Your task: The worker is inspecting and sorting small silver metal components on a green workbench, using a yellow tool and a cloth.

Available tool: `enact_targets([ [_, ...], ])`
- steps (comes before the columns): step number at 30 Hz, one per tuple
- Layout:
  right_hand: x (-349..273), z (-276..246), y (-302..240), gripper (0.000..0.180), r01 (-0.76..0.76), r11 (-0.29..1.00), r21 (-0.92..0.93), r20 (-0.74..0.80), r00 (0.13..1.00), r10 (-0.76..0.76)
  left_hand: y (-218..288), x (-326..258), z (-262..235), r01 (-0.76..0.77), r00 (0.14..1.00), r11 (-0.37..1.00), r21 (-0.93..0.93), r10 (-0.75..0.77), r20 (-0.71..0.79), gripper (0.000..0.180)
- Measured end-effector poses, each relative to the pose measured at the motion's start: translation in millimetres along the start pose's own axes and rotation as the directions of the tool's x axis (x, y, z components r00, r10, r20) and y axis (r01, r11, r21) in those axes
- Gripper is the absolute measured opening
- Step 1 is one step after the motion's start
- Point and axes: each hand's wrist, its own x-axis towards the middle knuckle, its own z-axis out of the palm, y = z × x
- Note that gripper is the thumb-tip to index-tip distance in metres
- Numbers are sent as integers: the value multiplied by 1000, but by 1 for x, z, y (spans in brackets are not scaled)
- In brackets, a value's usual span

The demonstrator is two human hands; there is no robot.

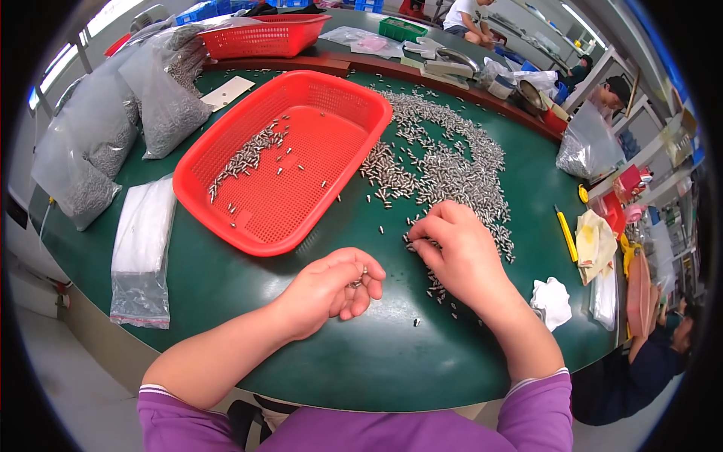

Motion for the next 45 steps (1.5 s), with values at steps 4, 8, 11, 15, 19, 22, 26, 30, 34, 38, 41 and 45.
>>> enact_targets([
  [4,-5,0,-2,7,-20,999,-30,102,995,23,2,1,3,-6,1000,999,-39,5,-30,23],
  [8,-7,1,0,11,-44,995,-94,131,990,56,2,1,4,-8,999,1000,-30,7,-33,23],
  [11,-5,3,-3,10,-35,999,-42,139,990,40,2,1,4,-6,999,999,-35,5,-34,23],
  [15,0,0,-16,12,3,950,312,158,986,-55,-1,1,4,31,999,998,53,-29,-27,18],
  [19,0,0,-23,11,29,917,398,182,977,-110,-1,0,2,43,999,997,69,-43,8,16],
  [22,2,-1,-22,11,76,925,373,161,976,-146,-1,1,3,21,1000,998,52,-21,2,18],
  [26,1,-1,-21,12,105,919,379,140,976,-169,-2,1,5,21,1000,987,161,-17,-27,19],
  [30,-1,-2,-18,14,53,956,289,65,995,-74,0,2,6,41,999,995,95,-39,-22,18],
  [34,4,-4,-3,12,-43,999,5,5,999,43,1,0,4,45,998,998,45,-43,-34,19],
  [38,1,-2,6,10,-51,999,-16,40,998,51,2,0,3,40,999,999,15,-40,0,26],
  [41,-1,2,5,9,-18,1000,-12,97,995,19,1,1,1,29,999,999,-27,-29,-14,29],
  [45,-3,6,4,8,20,996,-83,105,994,-11,0,1,-1,-1,1000,995,-95,-1,-21,30],
])
